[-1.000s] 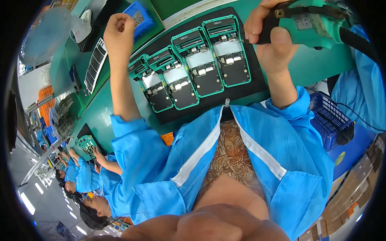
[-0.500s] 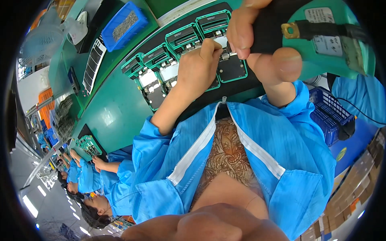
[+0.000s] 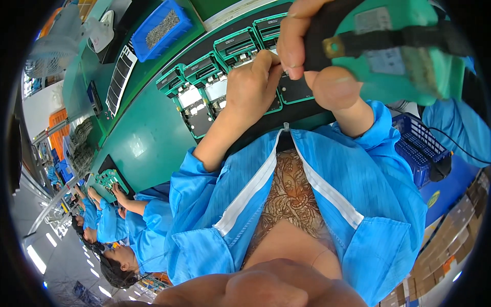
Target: The person assembles electronic components and plastic housings onto circuit boards by driving screws with an electric screwdriver.
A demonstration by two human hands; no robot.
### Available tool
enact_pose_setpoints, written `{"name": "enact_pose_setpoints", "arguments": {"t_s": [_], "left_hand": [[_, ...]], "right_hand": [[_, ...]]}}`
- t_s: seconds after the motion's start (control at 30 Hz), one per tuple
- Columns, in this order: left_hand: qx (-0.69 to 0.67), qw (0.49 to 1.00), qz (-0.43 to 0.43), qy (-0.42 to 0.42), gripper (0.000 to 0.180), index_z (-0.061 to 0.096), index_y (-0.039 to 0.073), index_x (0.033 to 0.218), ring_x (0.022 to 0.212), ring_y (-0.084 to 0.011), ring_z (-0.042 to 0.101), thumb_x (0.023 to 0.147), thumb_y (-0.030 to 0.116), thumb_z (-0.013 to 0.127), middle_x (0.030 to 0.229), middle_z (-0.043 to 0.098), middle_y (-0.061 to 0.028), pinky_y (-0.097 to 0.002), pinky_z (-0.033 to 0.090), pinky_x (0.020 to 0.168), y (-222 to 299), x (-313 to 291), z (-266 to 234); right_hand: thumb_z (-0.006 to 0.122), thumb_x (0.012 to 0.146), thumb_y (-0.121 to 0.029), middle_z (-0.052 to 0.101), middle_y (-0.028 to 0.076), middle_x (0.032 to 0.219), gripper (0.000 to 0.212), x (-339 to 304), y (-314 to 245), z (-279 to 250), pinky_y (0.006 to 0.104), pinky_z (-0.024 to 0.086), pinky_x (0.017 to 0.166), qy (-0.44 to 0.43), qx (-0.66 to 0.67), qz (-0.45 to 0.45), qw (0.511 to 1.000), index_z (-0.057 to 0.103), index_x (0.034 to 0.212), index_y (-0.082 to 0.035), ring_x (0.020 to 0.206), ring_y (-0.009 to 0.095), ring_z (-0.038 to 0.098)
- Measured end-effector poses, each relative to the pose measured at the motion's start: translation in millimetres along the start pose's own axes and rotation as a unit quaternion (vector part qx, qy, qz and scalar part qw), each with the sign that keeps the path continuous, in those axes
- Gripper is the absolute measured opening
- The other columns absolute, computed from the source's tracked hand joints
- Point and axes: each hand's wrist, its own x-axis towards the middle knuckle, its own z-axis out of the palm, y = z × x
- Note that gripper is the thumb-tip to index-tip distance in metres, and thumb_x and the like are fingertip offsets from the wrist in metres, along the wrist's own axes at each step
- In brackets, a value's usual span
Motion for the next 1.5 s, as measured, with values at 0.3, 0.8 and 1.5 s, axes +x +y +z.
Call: {"name": "enact_pose_setpoints", "arguments": {"t_s": [0.3,0.8,1.5], "left_hand": [[0.174,0.983,0.017,0.051,0.031,0.063,0.01,0.095,0.064,-0.0245,0.064,0.074,0.031,0.074,0.071,0.064,-0.0076,-0.036,0.049,0.055,-24,32,-44],[0.003,0.959,-0.282,-0.013,0.027,0.07,0.001,0.098,0.073,-0.012,0.058,0.079,0.02,0.074,0.078,0.065,-0.0037,-0.0241,0.045,0.068,-218,72,-125],[-0.005,0.957,-0.224,0.182,0.017,0.068,0.0,0.096,0.068,-0.0089,0.06,0.087,0.013,0.062,0.076,0.065,-0.004,-0.0224,0.047,0.063,-183,58,-133]], "right_hand": [[0.062,0.079,-0.067,0.048,0.003,0.068,0.075,-8,16,-10,0.024,0.036,0.048,0.111,-0.097,0.04,0.988,0.046,0.115,-0.004,0.052,0.009,0.043],[0.063,0.084,-0.05,0.05,0.005,0.068,0.058,-22,24,-48,0.0275,0.039,0.049,0.114,-0.144,0.027,0.983,0.047,0.113,-0.002,0.053,0.012,0.046],[0.067,0.082,-0.045,0.049,0.005,0.069,0.052,-21,38,-46,0.0258,0.039,0.049,0.079,-0.12,0.058,0.988,0.047,0.105,-0.003,0.054,0.011,0.044]]}}
